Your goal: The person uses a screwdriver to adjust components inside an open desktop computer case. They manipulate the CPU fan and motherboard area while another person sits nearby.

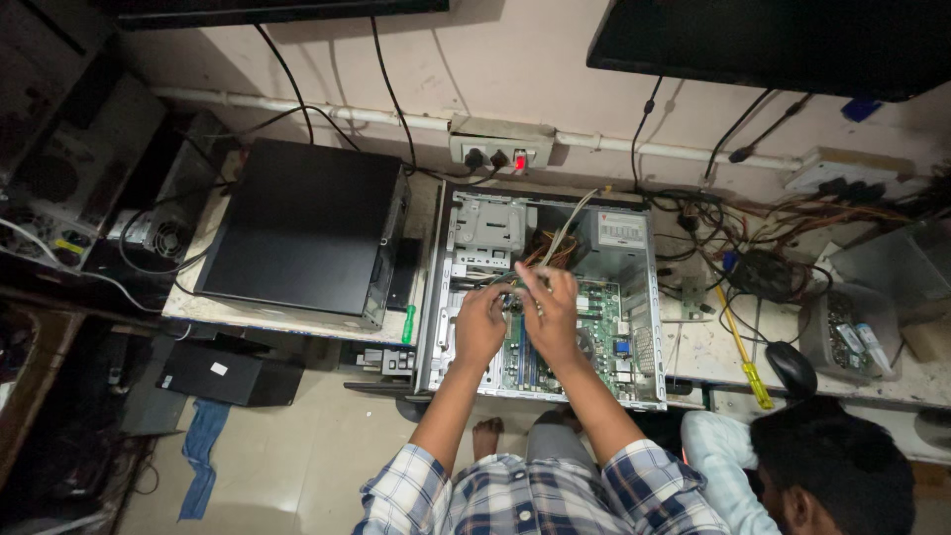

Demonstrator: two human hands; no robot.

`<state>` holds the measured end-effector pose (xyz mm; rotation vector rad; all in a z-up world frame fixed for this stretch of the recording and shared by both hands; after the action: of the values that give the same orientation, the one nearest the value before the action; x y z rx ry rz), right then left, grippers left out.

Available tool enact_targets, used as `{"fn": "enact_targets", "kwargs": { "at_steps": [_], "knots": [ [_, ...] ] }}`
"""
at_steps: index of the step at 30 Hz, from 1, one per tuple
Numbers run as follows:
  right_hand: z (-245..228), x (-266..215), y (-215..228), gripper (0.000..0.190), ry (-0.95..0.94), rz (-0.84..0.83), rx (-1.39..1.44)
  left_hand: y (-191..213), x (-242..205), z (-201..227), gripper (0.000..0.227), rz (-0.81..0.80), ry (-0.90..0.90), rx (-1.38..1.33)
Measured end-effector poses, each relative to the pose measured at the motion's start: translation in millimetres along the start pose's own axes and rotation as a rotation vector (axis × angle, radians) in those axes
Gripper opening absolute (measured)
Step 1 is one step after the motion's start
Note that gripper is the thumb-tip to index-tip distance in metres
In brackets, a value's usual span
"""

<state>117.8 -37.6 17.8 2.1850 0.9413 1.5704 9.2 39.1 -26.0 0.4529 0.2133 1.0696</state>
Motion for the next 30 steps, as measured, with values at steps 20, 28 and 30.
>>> {"fn": "enact_targets", "kwargs": {
  "at_steps": [20, 28, 30],
  "knots": [
    [6, 0, -2, 0.045, -0.115, 0.031, 0.166, 0, 2, -3, 0.029, 0.017, 0.022, 0.005],
    [1, 1, 0, 0.042, -0.107, 0.016, 0.161, -3, 3, -7, 0.027, -0.012, -0.042, 0.002],
    [-2, 4, 0, 0.046, -0.028, -0.012, 0.149, -3, 1, -8, 0.027, -0.035, -0.008, -0.004]
  ]
}}
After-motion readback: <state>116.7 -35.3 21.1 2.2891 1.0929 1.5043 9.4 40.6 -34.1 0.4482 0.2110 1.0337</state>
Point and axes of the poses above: each hand's wrist, its own x-axis towards the middle knuckle, its own y-axis out of the back of the hand, z = x × y, the point moved 3 cm from there along x, towards the middle knuckle, and after that the axes turned 7 degrees about y, right-handed, at the moved point
